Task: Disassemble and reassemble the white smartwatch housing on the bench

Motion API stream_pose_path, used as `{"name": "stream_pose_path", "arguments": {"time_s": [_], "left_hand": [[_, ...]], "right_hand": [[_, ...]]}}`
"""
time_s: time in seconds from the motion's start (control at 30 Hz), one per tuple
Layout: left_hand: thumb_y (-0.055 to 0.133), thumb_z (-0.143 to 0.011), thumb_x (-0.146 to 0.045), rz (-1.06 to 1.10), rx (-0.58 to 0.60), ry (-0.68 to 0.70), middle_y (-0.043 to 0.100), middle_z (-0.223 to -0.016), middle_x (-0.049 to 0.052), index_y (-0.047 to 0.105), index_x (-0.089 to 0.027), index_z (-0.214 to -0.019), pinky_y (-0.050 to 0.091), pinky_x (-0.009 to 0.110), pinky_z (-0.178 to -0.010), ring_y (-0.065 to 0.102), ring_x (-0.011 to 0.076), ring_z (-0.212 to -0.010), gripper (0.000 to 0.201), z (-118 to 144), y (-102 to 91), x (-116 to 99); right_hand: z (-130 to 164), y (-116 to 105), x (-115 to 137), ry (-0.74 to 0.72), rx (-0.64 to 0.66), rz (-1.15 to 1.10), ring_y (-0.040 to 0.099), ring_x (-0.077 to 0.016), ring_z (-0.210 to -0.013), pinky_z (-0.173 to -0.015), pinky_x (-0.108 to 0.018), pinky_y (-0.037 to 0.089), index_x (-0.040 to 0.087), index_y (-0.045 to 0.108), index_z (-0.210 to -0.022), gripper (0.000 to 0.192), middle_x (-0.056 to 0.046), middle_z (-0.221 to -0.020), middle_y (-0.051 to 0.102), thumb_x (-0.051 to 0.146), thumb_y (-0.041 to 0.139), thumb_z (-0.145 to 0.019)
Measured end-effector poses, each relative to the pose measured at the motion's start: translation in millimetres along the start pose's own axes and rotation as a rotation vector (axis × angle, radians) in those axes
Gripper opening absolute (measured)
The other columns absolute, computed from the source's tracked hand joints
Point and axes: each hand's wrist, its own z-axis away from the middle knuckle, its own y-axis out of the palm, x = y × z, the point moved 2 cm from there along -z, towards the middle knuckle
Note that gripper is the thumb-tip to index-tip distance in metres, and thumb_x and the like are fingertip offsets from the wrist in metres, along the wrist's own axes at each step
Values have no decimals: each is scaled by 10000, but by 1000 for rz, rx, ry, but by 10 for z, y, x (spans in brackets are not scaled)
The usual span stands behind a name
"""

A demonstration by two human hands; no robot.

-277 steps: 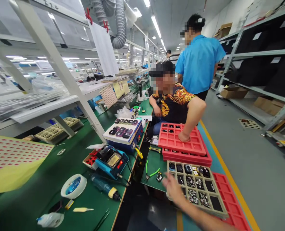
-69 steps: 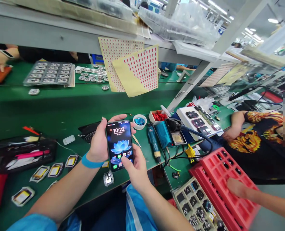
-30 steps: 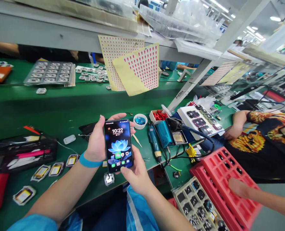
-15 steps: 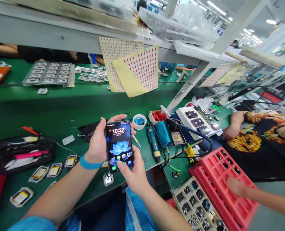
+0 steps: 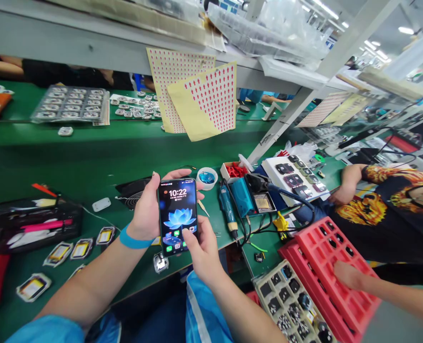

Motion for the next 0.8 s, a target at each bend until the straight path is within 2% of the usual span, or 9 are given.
{"name": "stream_pose_path", "arguments": {"time_s": [0.13, 0.27, 0.37, 0.47, 0.63, 0.8], "left_hand": [[431, -1034, -605, 12, 23, -8, 760, -1032, 146, 647, -155, -1208, 633, 367, -788, 758, 283, -927, 528, -8, -9, -7], [400, -1042, -598, 17, 41, -10, 758, -1060, 157, 641, -163, -1214, 622, 343, -717, 755, 275, -892, 526, -11, -2, -16], [394, -1041, -602, 16, 47, -14, 753, -1093, 170, 635, -163, -1218, 616, 348, -726, 751, 275, -893, 531, -4, 6, -15], [366, -1048, -600, 28, 60, -31, 750, -1105, 176, 629, -165, -1225, 613, 360, -745, 750, 274, -893, 538, 6, 9, -14], [367, -1049, -598, 41, 74, -31, 755, -1087, 175, 638, -160, -1212, 607, 352, -746, 751, 274, -888, 541, 22, 12, -36], [429, -1025, -617, 52, 75, -43, 753, -1087, 175, 641, -154, -1220, 610, 361, -763, 748, 281, -895, 545, 40, 17, -43]], "right_hand": [[31, 1, -17, 12, 26, -71, 659, -183, -1011, -890, -287, 549, 291, 666, -1226, 281, -10, -1109, 715, 428, 658, -981], [51, 25, 14, 30, 19, -110, 671, -193, -870, -772, -306, 584, 290, 682, -1188, 311, -14, -1034, 725, 486, 681, -946], [60, 33, 45, 35, 21, -107, 664, -183, -802, -709, -296, 583, 283, 679, -1171, 334, -15, -1010, 730, 512, 694, -929], [75, 15, 57, 44, 32, -78, 668, -181, -828, -744, -301, 585, 273, 667, -1186, 346, -22, -1049, 731, 503, 699, -929], [89, -8, 80, 38, 64, -21, 681, -215, -1016, -875, -331, 566, 262, 647, -1229, 376, -50, -1151, 733, 490, 702, -935], [89, 1, 99, 21, 73, -8, 684, -209, -1045, -911, -325, 553, 265, 635, -1240, 383, -47, -1164, 738, 472, 717, -928]]}}
